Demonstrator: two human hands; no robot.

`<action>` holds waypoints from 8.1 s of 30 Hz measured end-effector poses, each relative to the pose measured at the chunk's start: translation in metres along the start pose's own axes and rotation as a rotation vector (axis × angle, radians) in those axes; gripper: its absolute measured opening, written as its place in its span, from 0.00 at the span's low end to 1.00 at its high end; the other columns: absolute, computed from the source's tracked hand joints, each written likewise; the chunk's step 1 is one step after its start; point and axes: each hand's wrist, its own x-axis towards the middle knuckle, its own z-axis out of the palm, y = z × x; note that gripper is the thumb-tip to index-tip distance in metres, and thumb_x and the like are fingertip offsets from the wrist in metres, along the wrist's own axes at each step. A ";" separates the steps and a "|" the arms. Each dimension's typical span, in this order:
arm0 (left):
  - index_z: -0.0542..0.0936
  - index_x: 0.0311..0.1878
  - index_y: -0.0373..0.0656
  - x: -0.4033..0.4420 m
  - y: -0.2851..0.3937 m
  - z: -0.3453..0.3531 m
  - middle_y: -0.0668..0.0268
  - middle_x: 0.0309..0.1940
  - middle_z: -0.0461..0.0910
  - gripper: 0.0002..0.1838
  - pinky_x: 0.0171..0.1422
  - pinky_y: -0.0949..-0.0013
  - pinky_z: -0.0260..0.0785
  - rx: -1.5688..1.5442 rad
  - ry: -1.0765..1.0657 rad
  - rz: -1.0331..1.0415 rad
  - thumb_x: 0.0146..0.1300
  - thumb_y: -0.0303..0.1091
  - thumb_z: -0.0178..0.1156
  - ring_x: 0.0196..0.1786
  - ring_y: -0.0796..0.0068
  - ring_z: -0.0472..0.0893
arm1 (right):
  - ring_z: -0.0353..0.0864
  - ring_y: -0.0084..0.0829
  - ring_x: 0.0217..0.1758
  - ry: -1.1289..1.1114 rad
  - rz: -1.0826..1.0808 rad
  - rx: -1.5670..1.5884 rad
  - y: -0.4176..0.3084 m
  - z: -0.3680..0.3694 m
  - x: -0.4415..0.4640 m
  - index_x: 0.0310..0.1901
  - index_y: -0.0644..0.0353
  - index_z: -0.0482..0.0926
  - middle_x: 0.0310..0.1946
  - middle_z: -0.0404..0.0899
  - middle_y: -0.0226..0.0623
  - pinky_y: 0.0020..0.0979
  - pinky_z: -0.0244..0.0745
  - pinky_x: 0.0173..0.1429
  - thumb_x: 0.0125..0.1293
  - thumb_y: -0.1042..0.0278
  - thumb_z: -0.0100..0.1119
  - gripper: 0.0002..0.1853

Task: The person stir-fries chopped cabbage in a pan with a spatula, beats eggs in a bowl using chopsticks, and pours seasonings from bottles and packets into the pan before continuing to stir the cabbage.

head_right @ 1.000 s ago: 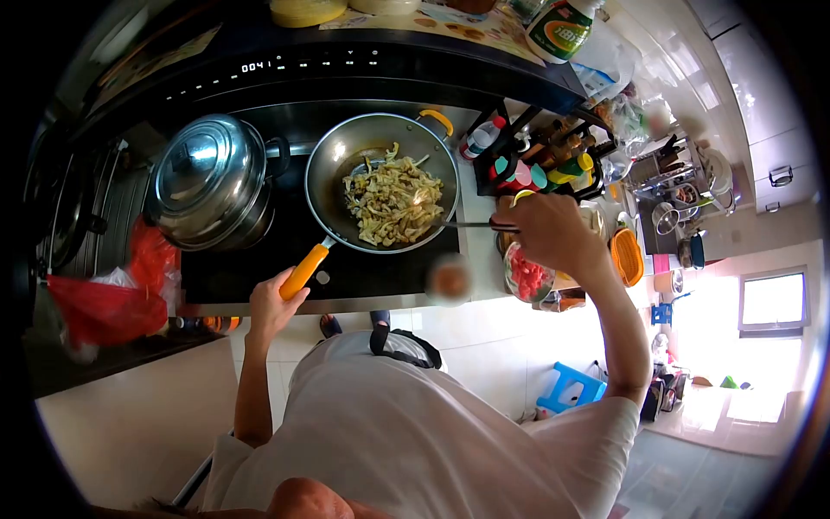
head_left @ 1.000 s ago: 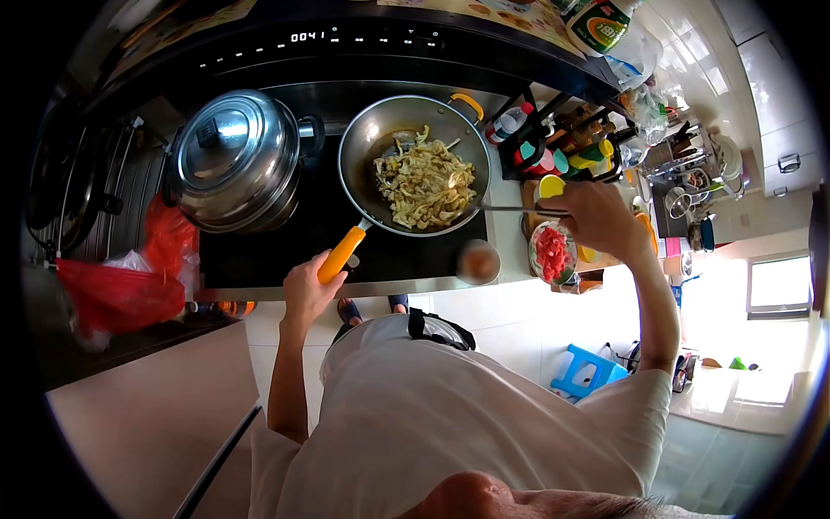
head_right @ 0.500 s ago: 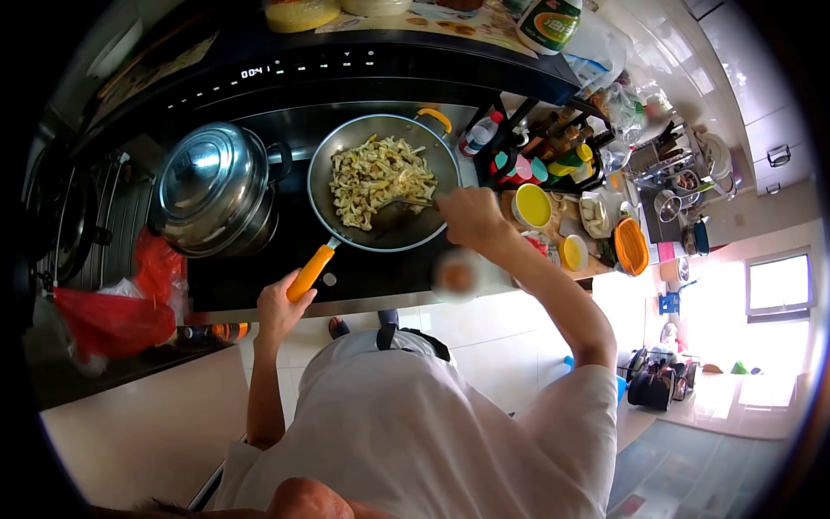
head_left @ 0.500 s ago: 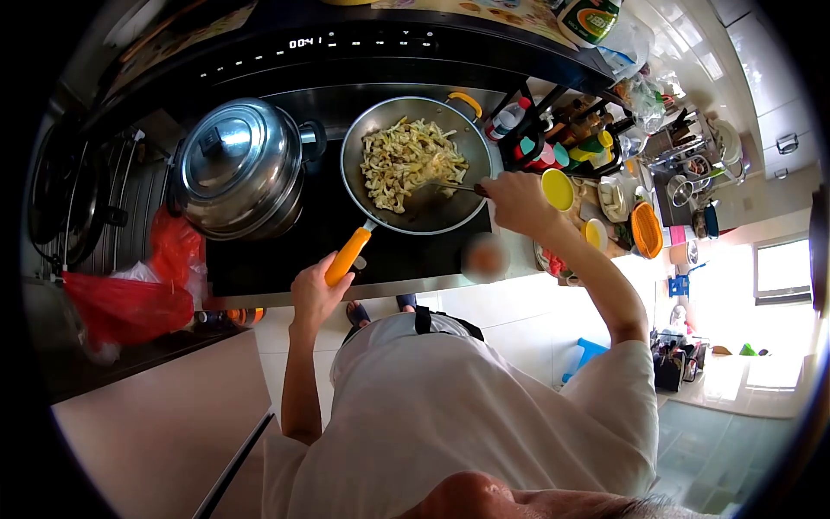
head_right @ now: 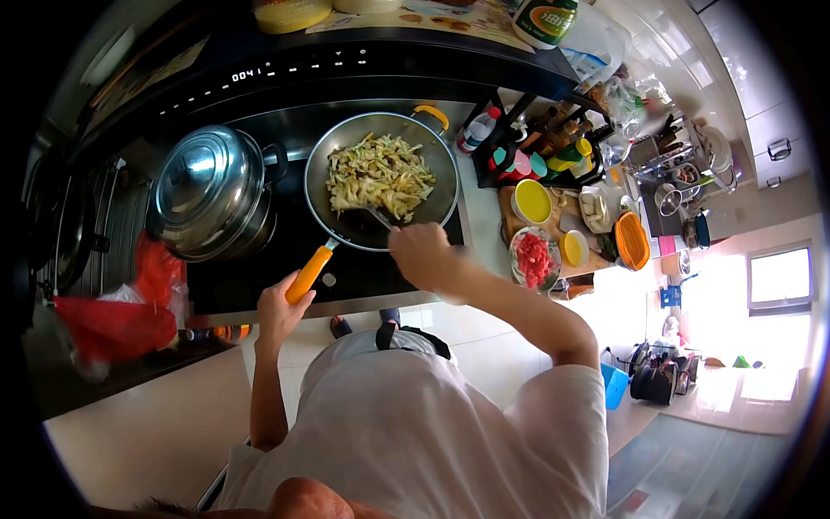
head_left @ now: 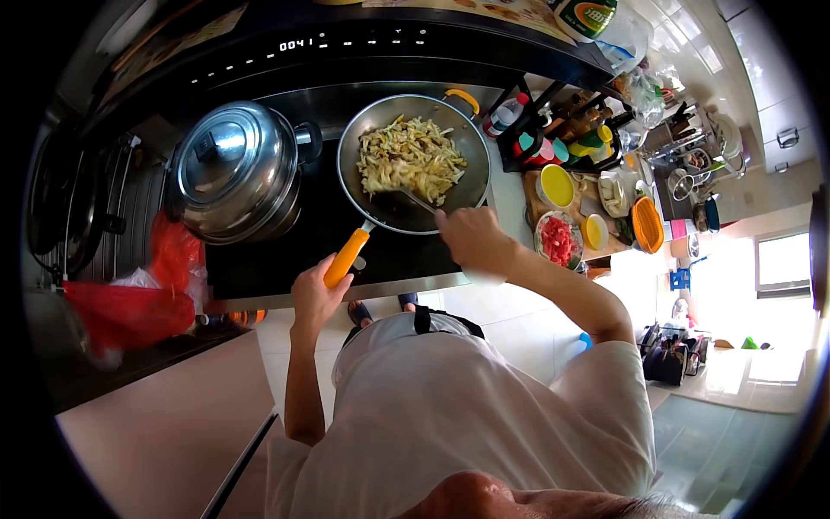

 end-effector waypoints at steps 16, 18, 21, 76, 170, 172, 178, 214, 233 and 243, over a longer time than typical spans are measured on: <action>0.80 0.55 0.39 -0.001 -0.005 0.003 0.56 0.38 0.85 0.27 0.47 0.62 0.76 0.035 0.000 -0.013 0.55 0.44 0.71 0.39 0.57 0.85 | 0.79 0.43 0.47 -0.216 0.068 0.133 0.023 -0.026 -0.017 0.57 0.62 0.76 0.39 0.80 0.45 0.41 0.77 0.49 0.51 0.69 0.60 0.28; 0.80 0.56 0.38 -0.001 -0.002 0.000 0.56 0.38 0.85 0.28 0.48 0.62 0.76 0.043 -0.023 -0.037 0.55 0.44 0.70 0.39 0.57 0.85 | 0.79 0.42 0.45 -0.033 0.032 -0.002 0.019 0.008 -0.006 0.61 0.63 0.72 0.38 0.80 0.41 0.42 0.76 0.46 0.49 0.67 0.62 0.33; 0.79 0.56 0.38 -0.001 -0.002 0.000 0.56 0.38 0.85 0.28 0.48 0.62 0.76 0.036 -0.037 -0.037 0.56 0.44 0.71 0.38 0.58 0.85 | 0.81 0.42 0.43 0.047 0.063 -0.033 0.031 0.008 0.006 0.58 0.58 0.73 0.38 0.79 0.37 0.43 0.76 0.42 0.55 0.67 0.61 0.26; 0.80 0.53 0.35 0.000 0.000 0.001 0.51 0.35 0.84 0.25 0.44 0.62 0.75 -0.083 0.009 0.022 0.55 0.40 0.70 0.37 0.53 0.84 | 0.84 0.43 0.34 -0.199 0.191 0.081 0.033 -0.024 -0.047 0.66 0.51 0.70 0.34 0.80 0.45 0.42 0.79 0.38 0.60 0.66 0.52 0.29; 0.80 0.51 0.33 -0.002 -0.002 0.006 0.54 0.40 0.83 0.24 0.47 0.65 0.75 -0.196 0.113 0.058 0.49 0.30 0.73 0.39 0.58 0.83 | 0.81 0.33 0.45 0.034 0.033 -0.293 0.134 -0.010 -0.036 0.41 0.51 0.83 0.39 0.77 0.34 0.32 0.78 0.39 0.56 0.75 0.60 0.11; 0.80 0.51 0.34 -0.002 -0.001 0.005 0.55 0.40 0.83 0.25 0.47 0.63 0.75 -0.173 0.108 0.055 0.50 0.32 0.73 0.40 0.56 0.83 | 0.81 0.34 0.43 0.082 0.039 -0.240 0.130 -0.001 -0.027 0.40 0.52 0.82 0.38 0.77 0.35 0.33 0.77 0.37 0.57 0.74 0.59 0.09; 0.77 0.56 0.34 -0.003 -0.014 0.008 0.58 0.43 0.83 0.26 0.44 0.68 0.76 -0.316 0.068 0.088 0.55 0.34 0.71 0.39 0.65 0.83 | 0.82 0.36 0.36 -0.093 0.061 -0.184 0.084 -0.088 -0.032 0.39 0.55 0.83 0.32 0.79 0.34 0.35 0.76 0.36 0.57 0.72 0.59 0.09; 0.72 0.63 0.48 -0.007 -0.037 -0.004 0.66 0.49 0.81 0.20 0.45 0.74 0.72 -1.291 -0.529 -0.600 0.69 0.33 0.57 0.43 0.81 0.80 | 0.82 0.48 0.40 0.383 0.884 0.340 0.031 0.094 0.020 0.57 0.51 0.75 0.38 0.78 0.44 0.48 0.76 0.41 0.61 0.69 0.57 0.21; 0.75 0.58 0.43 -0.016 -0.035 0.010 0.61 0.47 0.82 0.18 0.43 0.73 0.74 -1.486 -0.366 -0.606 0.70 0.41 0.56 0.42 0.77 0.80 | 0.75 0.38 0.56 0.204 0.704 0.272 -0.031 0.077 -0.041 0.67 0.43 0.69 0.50 0.71 0.33 0.41 0.77 0.49 0.58 0.81 0.52 0.33; 0.73 0.62 0.36 -0.055 -0.046 0.060 0.58 0.58 0.78 0.33 0.53 0.62 0.72 -2.207 -0.251 -0.741 0.74 0.58 0.41 0.50 0.65 0.79 | 0.76 0.36 0.52 0.275 0.661 0.302 -0.035 0.093 -0.124 0.65 0.48 0.71 0.47 0.70 0.34 0.38 0.79 0.41 0.58 0.77 0.56 0.31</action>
